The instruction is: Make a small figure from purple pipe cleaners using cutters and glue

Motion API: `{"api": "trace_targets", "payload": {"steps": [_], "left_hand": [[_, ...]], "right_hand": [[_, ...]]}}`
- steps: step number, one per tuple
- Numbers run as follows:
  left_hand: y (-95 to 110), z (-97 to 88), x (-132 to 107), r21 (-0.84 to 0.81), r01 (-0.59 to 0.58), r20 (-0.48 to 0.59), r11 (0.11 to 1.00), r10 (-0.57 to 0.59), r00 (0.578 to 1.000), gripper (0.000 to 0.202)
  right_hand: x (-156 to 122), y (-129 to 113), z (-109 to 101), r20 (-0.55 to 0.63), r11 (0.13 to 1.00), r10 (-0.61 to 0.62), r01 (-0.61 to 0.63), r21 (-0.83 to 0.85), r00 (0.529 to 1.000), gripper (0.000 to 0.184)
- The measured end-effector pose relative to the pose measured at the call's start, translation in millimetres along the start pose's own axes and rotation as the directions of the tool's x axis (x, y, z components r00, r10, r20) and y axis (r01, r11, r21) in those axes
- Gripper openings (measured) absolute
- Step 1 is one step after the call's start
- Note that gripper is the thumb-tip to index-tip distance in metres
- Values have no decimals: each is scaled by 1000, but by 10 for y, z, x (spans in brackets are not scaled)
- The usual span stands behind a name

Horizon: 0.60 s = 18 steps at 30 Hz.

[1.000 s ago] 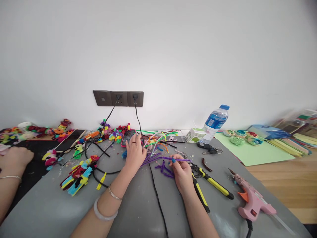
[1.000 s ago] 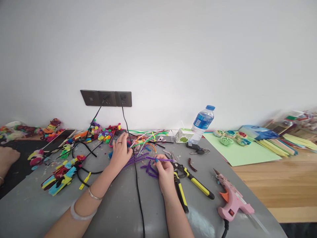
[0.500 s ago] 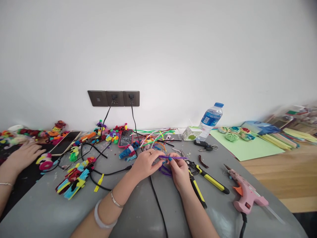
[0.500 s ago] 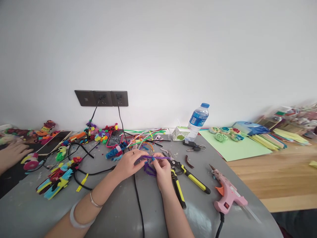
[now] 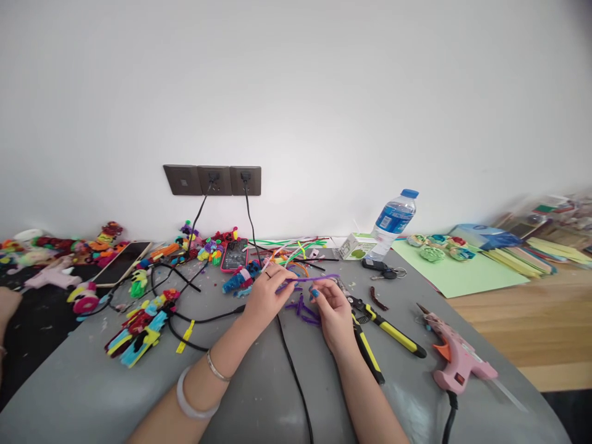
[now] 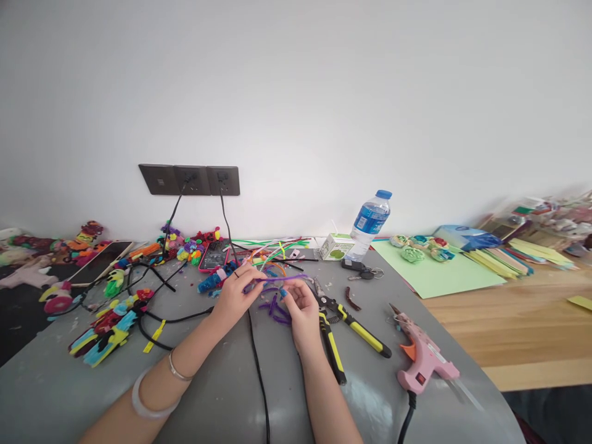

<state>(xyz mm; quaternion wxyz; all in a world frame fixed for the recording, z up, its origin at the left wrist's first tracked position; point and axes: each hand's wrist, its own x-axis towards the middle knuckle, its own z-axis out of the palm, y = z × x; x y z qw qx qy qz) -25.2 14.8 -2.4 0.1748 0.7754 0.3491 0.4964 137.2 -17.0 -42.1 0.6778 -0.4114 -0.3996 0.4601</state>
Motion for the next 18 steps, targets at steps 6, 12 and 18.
{"api": "trace_targets", "payload": {"steps": [6,12,18], "left_hand": [[-124,20,78,-608,429,-125,668,-614,779,28],[-137,78,53,-606,433,-62,668,-582,811,33],[-1,135,-78,-117,95,35,989,-91,995,15]], "right_hand": [[8,9,-18,-37,1000,1,-1,-23,999,34],[12,19,-24,-27,999,-8,7,-38,1000,30],[4,-11,-8,-17,1000,1,-1,5,1000,31]]}}
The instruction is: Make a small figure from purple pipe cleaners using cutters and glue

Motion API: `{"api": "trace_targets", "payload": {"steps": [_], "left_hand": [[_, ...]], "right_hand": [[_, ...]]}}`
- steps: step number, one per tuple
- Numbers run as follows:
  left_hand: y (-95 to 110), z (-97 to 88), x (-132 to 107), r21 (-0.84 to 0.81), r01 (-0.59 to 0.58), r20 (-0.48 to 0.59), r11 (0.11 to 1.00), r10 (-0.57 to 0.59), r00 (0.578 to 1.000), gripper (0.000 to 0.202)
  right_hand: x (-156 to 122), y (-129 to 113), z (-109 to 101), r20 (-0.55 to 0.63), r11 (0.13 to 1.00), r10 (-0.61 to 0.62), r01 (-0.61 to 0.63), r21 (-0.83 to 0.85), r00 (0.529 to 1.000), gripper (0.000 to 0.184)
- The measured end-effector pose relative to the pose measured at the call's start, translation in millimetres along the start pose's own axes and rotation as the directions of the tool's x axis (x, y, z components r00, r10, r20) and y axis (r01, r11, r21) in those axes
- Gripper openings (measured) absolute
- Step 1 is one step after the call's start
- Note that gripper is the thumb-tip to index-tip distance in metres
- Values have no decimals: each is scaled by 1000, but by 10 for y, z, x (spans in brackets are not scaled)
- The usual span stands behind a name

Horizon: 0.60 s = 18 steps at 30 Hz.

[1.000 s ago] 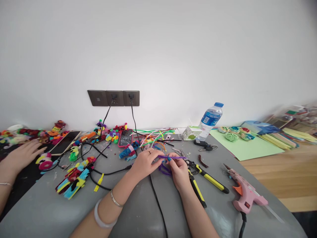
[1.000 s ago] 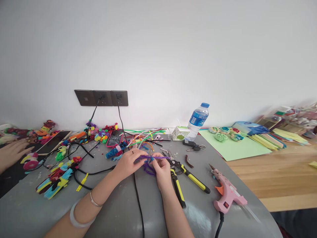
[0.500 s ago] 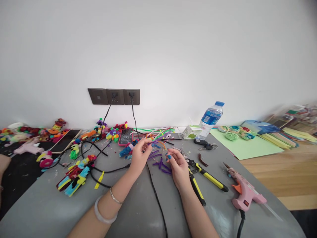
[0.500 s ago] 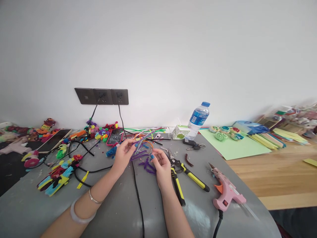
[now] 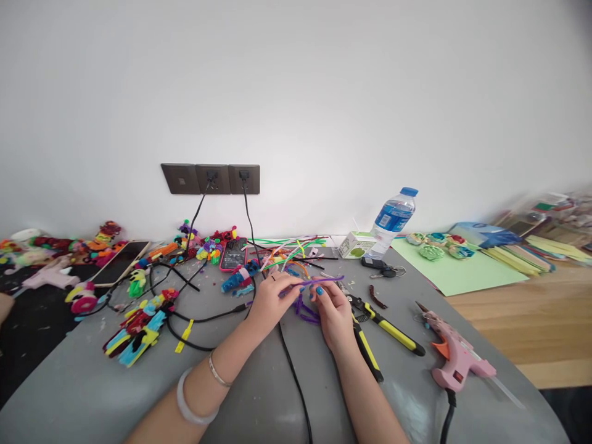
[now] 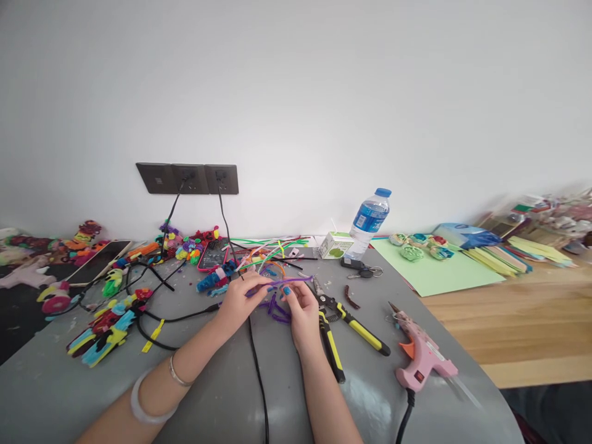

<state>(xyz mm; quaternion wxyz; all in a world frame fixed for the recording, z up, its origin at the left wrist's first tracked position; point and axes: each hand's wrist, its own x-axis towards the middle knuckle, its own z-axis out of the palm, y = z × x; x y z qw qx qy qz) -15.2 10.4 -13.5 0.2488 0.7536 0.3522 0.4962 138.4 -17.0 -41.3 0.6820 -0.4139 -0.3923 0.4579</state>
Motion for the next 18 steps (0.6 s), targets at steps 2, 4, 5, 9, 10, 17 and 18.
{"api": "trace_targets", "payload": {"steps": [2,4,5,9,10,17,18], "left_hand": [[13,13,-26,98,-83,20,992,81,996,16],[7,13,-32,154,-130,19,979,129,992,16],[0,10,-29,174,-143,14,974,142,990,15],[-22,-10,-6,218,-169,-1,961,173,985,14],[-23,-13,-3,225,-177,1,958,182,983,14],[-2,-14,-3,256,-205,30,945,204,979,13],[0,-12,-4,254,-202,31,946,201,979,13]], "right_hand": [[-5,-11,9,8,1000,-2,1,13,1000,31],[-9,-20,21,3,1000,-13,13,27,1000,32],[-10,-24,26,0,999,-19,19,31,1000,32],[-7,-24,34,-6,999,-25,25,26,1000,29],[-5,-19,30,-10,999,-23,23,25,1000,29],[-3,52,-12,-25,1000,-10,10,0,1000,28],[-2,57,-14,-25,1000,-12,12,-5,1000,28]]}}
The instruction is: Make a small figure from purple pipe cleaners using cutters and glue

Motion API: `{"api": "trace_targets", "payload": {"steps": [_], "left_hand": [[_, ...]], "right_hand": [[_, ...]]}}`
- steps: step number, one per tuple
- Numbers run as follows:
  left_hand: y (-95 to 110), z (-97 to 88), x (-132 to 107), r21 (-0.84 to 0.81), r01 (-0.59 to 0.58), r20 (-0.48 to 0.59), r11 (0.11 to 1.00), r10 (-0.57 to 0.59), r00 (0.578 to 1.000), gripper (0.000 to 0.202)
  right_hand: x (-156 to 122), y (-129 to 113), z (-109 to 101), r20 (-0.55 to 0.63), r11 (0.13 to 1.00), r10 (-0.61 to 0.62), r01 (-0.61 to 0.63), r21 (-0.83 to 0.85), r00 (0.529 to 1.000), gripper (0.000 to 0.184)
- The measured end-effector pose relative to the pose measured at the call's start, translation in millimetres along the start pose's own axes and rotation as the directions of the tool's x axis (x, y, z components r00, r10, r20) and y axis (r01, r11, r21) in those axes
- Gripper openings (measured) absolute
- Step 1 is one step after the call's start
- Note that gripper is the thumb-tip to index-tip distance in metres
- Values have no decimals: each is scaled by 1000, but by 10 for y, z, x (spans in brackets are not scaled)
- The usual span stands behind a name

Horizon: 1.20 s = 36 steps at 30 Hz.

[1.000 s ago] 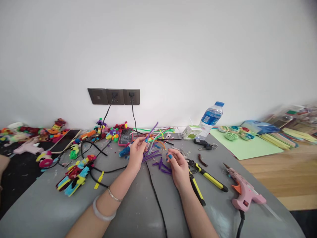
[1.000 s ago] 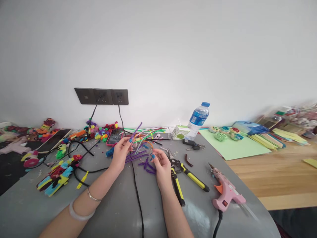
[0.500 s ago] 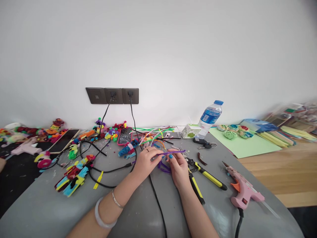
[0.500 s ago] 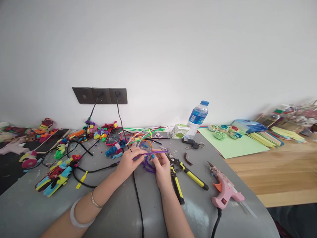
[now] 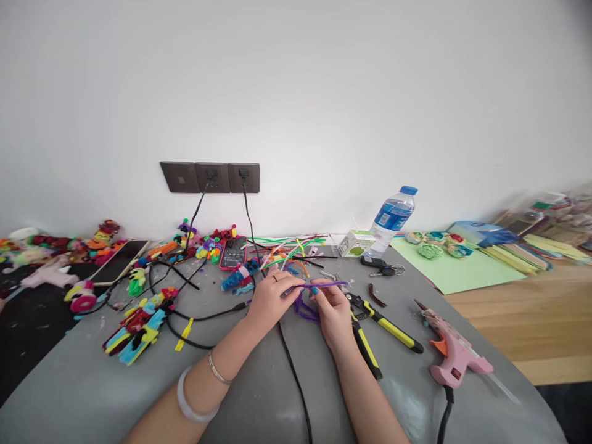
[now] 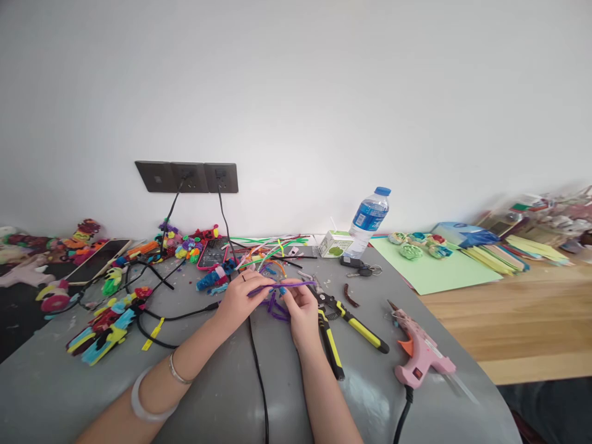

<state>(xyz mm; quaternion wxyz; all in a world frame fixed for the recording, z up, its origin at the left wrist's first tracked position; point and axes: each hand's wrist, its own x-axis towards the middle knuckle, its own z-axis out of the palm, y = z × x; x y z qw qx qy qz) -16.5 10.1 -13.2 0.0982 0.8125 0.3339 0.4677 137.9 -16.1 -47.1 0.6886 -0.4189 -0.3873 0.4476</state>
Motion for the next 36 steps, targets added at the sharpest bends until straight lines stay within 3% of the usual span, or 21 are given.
{"api": "trace_targets", "payload": {"steps": [14,36], "left_hand": [[46,-39,12,-48,52,34,998,-50,998,12],[70,-53,12,-53,-60,25,997,61,998,9]], "right_hand": [[1,-3,7,-15,999,-13,12,-35,1000,33],[-11,-74,48,28,1000,-11,12,-7,1000,33]]}}
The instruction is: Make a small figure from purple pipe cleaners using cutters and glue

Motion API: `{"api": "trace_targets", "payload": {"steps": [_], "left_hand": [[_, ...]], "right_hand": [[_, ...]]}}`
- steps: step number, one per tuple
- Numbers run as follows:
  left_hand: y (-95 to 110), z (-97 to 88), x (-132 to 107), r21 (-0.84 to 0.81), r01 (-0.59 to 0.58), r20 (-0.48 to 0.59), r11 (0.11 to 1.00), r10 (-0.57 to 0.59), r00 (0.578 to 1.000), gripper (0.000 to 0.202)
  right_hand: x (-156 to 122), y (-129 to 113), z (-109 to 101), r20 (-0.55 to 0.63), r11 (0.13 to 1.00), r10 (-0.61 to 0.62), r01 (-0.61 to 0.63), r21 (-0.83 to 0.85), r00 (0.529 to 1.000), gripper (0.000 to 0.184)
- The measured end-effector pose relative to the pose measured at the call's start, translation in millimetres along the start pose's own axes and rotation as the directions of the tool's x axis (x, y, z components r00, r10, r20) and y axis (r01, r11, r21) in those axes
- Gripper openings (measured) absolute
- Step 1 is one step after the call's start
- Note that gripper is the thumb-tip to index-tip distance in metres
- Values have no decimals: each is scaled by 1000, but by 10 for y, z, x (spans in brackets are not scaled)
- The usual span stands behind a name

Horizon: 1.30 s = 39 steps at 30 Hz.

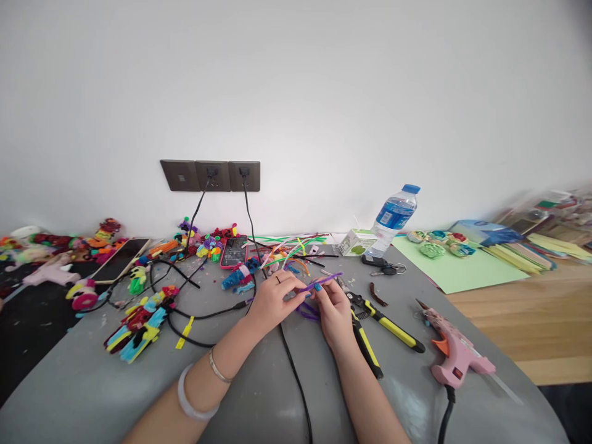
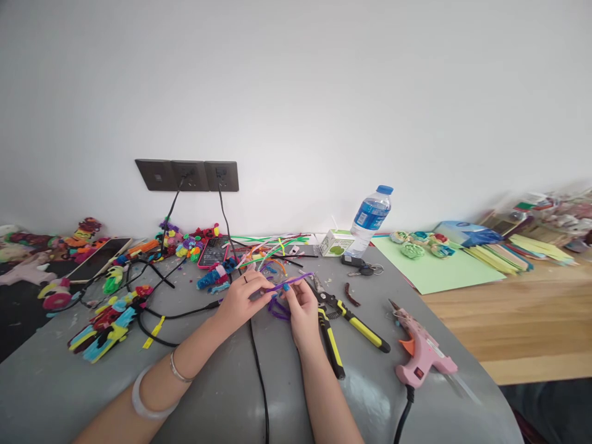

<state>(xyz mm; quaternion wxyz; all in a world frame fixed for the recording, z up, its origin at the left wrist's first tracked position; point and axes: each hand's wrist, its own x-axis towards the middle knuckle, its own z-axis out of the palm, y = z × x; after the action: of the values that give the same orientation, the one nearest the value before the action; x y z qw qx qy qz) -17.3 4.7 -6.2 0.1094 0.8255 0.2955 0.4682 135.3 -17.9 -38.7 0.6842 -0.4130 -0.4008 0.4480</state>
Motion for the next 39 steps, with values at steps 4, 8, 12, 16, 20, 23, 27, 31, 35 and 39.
{"api": "trace_targets", "payload": {"steps": [4,8,12,16,20,23,27,31,35,39], "left_hand": [[-9,3,-7,-3,14,13,1000,-14,1000,10],[-6,0,-1,-9,1,8,1000,0,1000,13],[-3,-4,2,-10,-2,12,1000,2,1000,13],[-3,4,0,-16,0,12,1000,0,1000,11],[5,15,8,-59,47,0,997,-47,999,9],[10,17,15,-105,100,-5,989,-101,995,11],[8,14,13,-119,122,0,985,-123,992,12],[-1,27,0,-124,142,58,982,-136,989,10],[-15,42,-7,-146,172,85,974,-161,983,17],[-24,32,4,-173,160,59,972,-152,987,11]], "right_hand": [[3,28,-18,11,1000,-2,2,-30,1000,33],[3,43,-37,25,999,8,-7,-39,1000,33],[-3,41,-46,31,998,12,-10,-55,999,33],[-5,33,-44,31,999,15,-14,-41,999,32],[-4,17,-31,6,999,14,-14,-30,1000,32],[-1,7,-21,-20,999,5,-5,-33,1000,34],[-1,4,-22,-26,1000,-2,1,-29,1000,35],[-10,-5,-23,5,1000,6,-6,-17,1000,32],[-18,-14,-18,41,1000,25,-25,-1,999,29],[-16,0,-26,40,1000,25,-25,1,999,28]]}}
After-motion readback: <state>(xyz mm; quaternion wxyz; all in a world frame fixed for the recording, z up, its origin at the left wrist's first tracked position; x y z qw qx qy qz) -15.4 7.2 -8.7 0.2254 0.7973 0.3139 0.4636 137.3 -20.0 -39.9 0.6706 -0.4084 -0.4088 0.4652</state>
